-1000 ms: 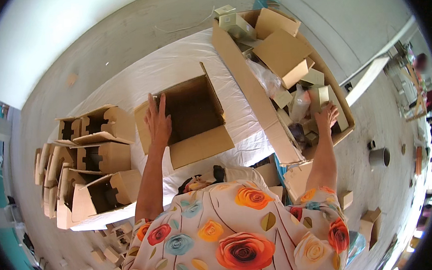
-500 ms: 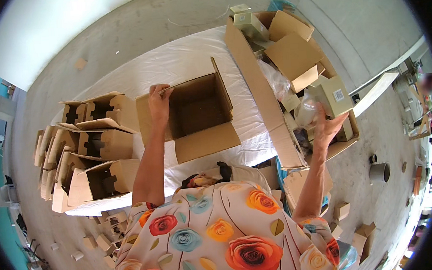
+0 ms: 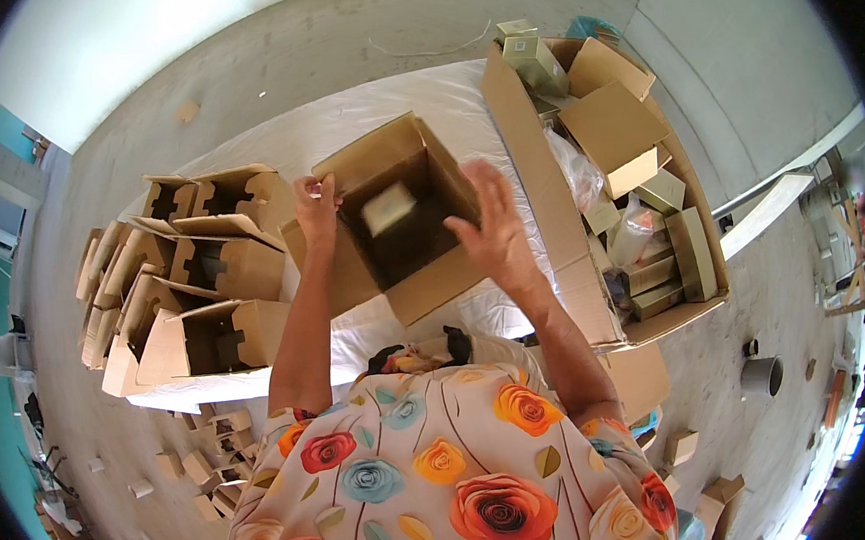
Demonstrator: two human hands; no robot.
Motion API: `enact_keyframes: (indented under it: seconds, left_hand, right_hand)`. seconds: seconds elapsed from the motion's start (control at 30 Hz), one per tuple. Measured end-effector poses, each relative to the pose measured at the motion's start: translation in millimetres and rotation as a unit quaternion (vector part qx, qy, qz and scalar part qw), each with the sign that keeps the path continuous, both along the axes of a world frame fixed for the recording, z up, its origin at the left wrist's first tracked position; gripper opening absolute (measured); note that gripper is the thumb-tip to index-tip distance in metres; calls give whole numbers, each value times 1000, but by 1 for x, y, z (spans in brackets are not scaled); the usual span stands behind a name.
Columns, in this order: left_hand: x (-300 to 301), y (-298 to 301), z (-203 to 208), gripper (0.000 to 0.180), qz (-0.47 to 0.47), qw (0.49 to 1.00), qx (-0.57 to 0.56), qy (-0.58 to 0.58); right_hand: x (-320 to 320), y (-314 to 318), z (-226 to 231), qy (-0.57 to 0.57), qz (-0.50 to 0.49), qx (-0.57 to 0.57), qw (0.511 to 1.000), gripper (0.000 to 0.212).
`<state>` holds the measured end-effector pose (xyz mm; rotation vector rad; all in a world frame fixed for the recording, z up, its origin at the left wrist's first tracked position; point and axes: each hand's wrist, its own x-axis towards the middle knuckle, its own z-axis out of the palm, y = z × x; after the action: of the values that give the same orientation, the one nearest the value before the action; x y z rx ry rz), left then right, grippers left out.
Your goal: The person places cardboard inserts into cardboard boxes and closes the top flaps of the boxes by hand on a table.
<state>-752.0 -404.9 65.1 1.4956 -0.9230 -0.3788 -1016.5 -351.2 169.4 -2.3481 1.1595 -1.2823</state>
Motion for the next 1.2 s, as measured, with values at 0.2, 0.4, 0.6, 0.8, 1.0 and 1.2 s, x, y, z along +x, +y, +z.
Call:
enact_keyframes:
  seconds: [0.2, 0.4, 0.6, 0.8, 1.0, 1.2]
  left_hand:
    - [-10, -2, 24, 30, 45, 993, 108, 7]
    - [3, -16, 1, 28, 30, 997, 76, 15]
    - [11, -14, -13, 35, -34, 996, 69, -36]
    - [9, 6, 0, 41, 73, 934, 194, -290]
    - [15, 31, 11, 43, 161, 907, 216, -323]
    - [39, 61, 17, 41, 120, 988, 57, -83]
  right_hand:
    - [-47, -28, -45, -95, -7, 183, 979, 52]
    - [-64, -24, -78, 81, 183, 270, 942, 56]
    - [-49, -1, -75, 184, 144, 125, 964, 68]
    - [-26, -16, -87, 166, 189, 50, 967, 44]
    - [-9, -32, -93, 18, 145, 169, 975, 26]
    - [1, -39, -87, -1, 110, 259, 959, 31]
